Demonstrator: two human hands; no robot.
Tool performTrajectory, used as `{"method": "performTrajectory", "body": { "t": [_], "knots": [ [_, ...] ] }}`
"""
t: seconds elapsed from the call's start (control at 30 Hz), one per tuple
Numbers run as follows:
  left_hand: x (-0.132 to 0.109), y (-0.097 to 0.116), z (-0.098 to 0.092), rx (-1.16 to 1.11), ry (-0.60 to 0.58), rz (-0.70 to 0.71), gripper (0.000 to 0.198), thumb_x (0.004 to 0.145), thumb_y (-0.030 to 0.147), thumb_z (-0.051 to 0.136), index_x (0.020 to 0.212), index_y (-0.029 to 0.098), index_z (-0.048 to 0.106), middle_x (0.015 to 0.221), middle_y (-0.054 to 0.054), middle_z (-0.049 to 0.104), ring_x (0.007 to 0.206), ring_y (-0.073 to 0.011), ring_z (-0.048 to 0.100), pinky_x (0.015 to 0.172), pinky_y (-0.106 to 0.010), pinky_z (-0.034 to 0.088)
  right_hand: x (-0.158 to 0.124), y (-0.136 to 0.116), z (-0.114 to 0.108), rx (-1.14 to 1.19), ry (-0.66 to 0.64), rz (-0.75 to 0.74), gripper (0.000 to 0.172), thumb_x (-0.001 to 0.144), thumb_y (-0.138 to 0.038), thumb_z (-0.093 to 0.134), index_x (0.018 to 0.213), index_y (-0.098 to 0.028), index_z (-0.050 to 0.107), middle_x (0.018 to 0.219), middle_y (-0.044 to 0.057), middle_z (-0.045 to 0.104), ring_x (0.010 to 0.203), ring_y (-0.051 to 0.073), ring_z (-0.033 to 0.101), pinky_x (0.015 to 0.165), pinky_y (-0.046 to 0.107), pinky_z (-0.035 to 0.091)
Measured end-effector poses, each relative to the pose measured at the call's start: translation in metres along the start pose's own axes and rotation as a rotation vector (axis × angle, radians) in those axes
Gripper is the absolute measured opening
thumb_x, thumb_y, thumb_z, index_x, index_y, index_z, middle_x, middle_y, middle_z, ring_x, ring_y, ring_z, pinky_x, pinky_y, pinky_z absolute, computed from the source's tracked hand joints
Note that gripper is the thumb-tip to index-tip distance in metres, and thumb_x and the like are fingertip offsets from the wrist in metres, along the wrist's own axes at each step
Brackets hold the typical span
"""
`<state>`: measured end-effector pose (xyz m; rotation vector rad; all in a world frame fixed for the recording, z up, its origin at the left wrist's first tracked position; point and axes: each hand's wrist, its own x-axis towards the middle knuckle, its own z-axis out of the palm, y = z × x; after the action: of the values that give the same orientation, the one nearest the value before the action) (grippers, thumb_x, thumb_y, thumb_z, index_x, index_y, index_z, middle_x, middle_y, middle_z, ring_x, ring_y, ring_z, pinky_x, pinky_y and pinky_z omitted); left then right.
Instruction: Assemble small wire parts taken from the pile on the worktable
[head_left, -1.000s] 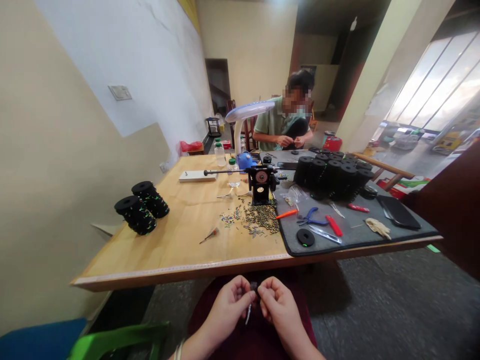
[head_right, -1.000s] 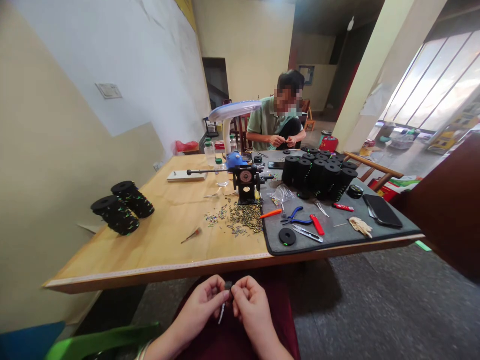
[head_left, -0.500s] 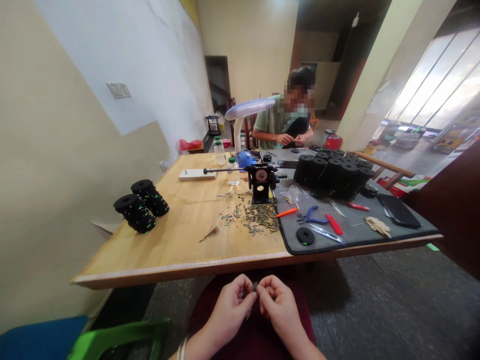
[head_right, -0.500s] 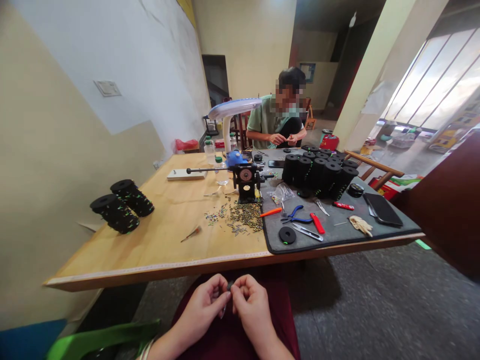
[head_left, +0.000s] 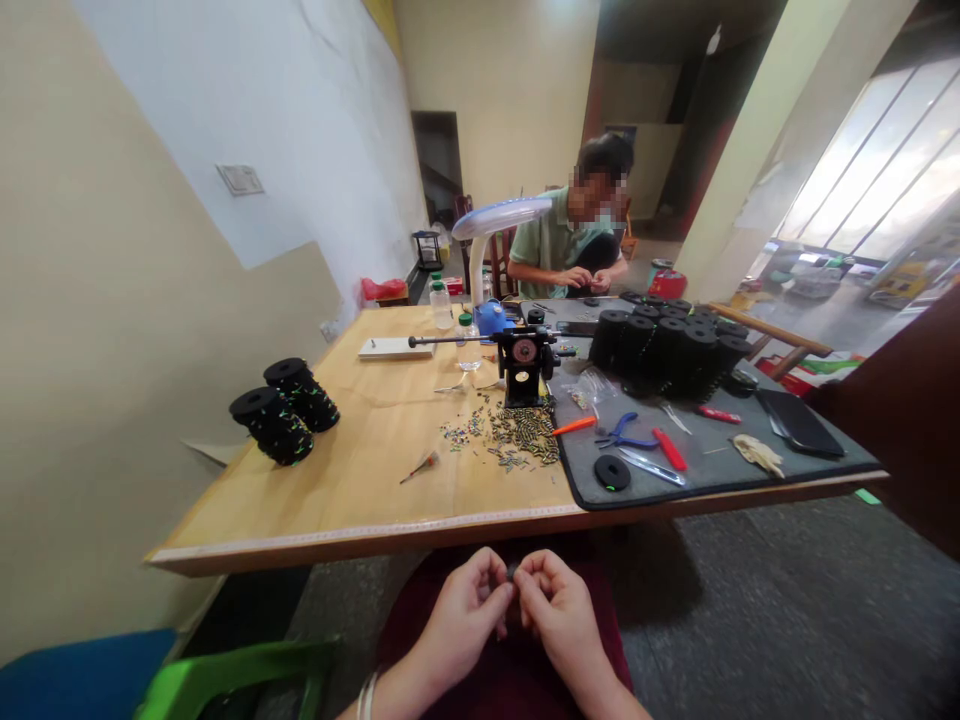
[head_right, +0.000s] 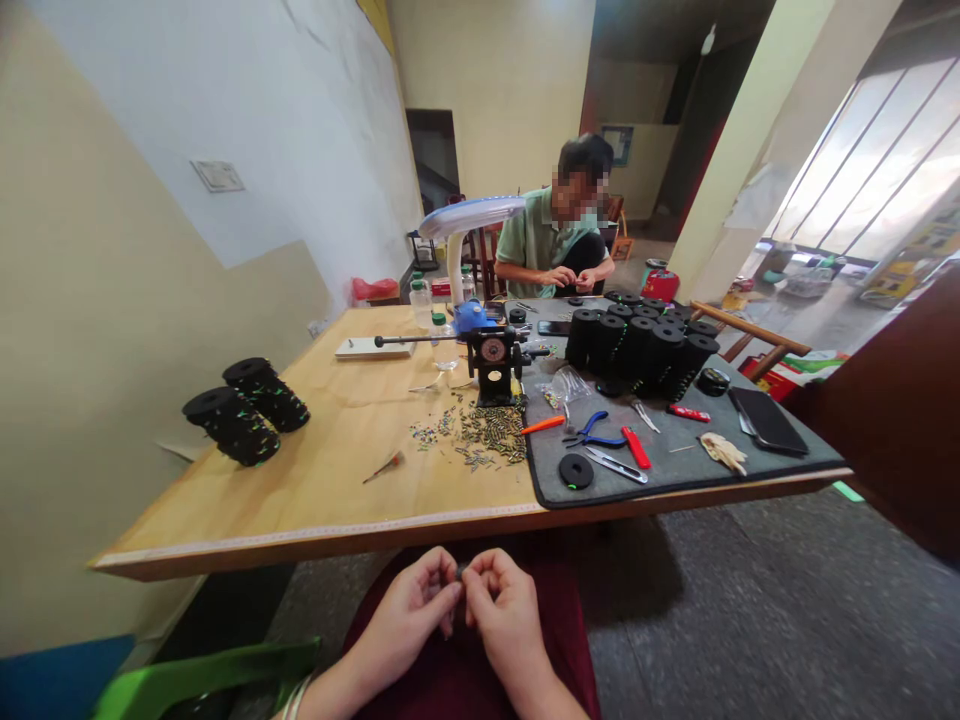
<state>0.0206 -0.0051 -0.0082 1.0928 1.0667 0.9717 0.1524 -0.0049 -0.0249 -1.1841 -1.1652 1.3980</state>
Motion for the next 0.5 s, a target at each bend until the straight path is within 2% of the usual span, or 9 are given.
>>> {"method": "performTrajectory", "body": {
  "t": [0.23,0.33,0.5],
  "knots": [
    [-0.0011,0.0051,0.0003,-0.230,-0.040,-0.137,0.029,0.071,0.032,0.072,0.082,0.017,0.050,0.068,0.002,0.060,0.057,-0.0110,0.058,0.056,-0.024,0.048,0.0026,-0.0023,0.0023,0.131,0.009,0.091,0.045,0.068,-0.060,0.065,0.069,-0.018,0.049,0.039,-0.009,0.045,0.033,0.004,0.035,0.035,0.016,0.025],
    [-0.0012,0.0069,-0.0001,-0.246,-0.060,-0.179,0.025,0.072,0.030,0.071,0.076,0.015,0.052,0.064,0.000,0.062,0.056,-0.0106,0.058,0.056,-0.023,0.046,0.0027,-0.0021,0.0019,0.158,-0.004,0.134,0.048,0.066,-0.062,0.066,0.069,-0.018,0.049,0.038,-0.010,0.045,0.033,0.004,0.034,0.034,0.015,0.023],
    [0.0016,0.0034,-0.0024,-0.249,0.008,-0.182,0.023,0.071,0.031,0.071,0.074,0.015,0.054,0.061,0.001,0.060,0.057,-0.0111,0.057,0.056,-0.024,0.047,0.0013,-0.0026,-0.0008,0.146,0.018,0.190,0.050,0.064,-0.065,0.065,0.069,-0.018,0.048,0.038,-0.010,0.046,0.032,0.003,0.032,0.033,0.015,0.020]
  ]
}}
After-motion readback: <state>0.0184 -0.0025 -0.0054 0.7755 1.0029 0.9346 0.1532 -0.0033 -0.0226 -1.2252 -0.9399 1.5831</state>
